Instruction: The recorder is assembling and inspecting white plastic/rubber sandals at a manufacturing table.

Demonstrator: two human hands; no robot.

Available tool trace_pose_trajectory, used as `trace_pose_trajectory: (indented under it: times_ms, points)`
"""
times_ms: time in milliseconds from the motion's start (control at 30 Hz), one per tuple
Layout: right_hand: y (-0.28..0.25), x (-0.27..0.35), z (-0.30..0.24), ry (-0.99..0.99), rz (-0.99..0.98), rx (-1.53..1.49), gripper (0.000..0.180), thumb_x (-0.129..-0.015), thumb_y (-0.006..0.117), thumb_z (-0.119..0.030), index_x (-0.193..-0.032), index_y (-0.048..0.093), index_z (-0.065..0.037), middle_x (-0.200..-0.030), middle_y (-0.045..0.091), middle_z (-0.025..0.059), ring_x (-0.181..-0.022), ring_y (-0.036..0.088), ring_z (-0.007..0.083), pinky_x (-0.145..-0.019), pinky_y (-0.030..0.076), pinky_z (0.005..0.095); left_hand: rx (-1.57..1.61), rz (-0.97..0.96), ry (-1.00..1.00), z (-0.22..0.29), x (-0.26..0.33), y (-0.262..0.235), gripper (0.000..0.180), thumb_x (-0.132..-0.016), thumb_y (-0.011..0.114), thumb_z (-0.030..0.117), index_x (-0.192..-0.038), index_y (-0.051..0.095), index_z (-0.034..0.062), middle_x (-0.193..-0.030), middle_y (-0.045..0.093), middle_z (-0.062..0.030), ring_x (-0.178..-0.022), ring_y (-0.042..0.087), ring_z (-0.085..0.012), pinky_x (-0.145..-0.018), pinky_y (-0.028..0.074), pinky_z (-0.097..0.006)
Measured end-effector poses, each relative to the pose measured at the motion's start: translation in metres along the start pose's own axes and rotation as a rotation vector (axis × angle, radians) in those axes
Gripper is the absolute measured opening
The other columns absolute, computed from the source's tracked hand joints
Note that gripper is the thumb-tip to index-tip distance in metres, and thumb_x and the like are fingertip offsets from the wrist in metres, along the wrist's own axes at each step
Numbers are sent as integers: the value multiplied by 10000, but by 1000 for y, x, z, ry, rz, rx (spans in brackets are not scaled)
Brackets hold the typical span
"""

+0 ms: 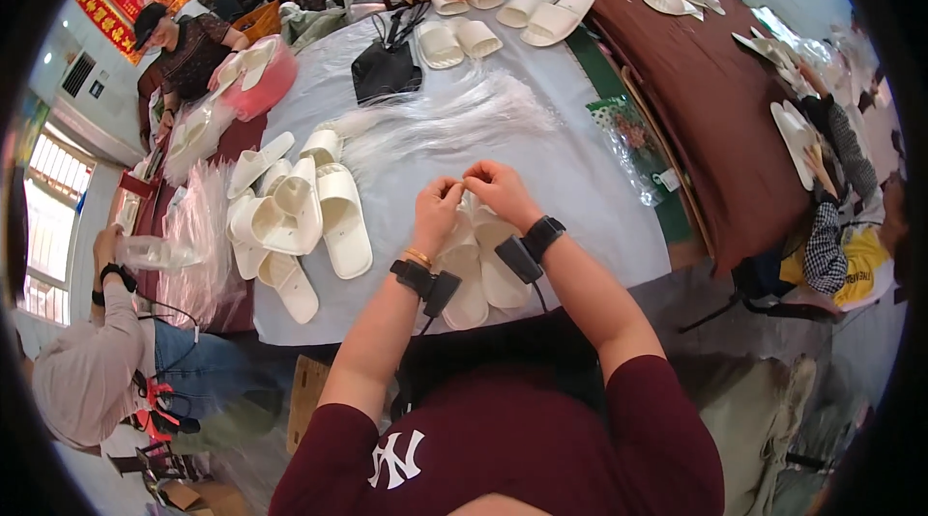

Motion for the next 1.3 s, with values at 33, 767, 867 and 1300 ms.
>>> trace_pose_trajectory:
  times_ms: [33, 767, 867, 1300]
  points:
    - [-2, -3, 9, 15, 40, -164, 168, -836, 620, -142, -891, 657, 13, -783, 657, 46, -716, 572, 95, -648, 469, 263, 40, 27, -17, -1, -1, -2, 176, -844, 621, 157, -884, 671, -7, -700, 643, -48, -633, 554, -100, -587, 449, -269]
    - [-7, 3, 3, -105, 123, 84, 219, -812, 592, -193, -818, 656, 17, -760, 643, 179, -709, 619, 305, -646, 476, 374, -324, 28, 326, 24, 4, 12, 101, -769, 642, 82, -813, 637, -8, -1031, 609, -160, -875, 604, -276, -757, 500, -348]
    - [-11, 2, 7, -91, 142, 81, 214, -798, 608, -191, -811, 654, 18, -751, 640, 185, -704, 619, 316, -648, 476, 383, -376, 63, 387, 37, 8, 17, 81, -768, 626, 69, -801, 625, -4, -1029, 607, -161, -940, 588, -284, -788, 488, -355]
    - [3, 6, 4, -221, 164, 347, 173, -798, 602, -166, -788, 637, 3, -835, 640, 192, -831, 608, 364, -733, 483, 421, -395, 15, 374, 34, 11, 16, 85, -746, 614, 55, -741, 574, -19, -922, 629, -145, -838, 593, -303, -754, 478, -377]
Point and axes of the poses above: each hand's wrist, its own x-axis away from the middle knuckle, its own y-axis out of the palm, z = x × y, the point moved 7 cm from there along -x, towards the middle knuckle
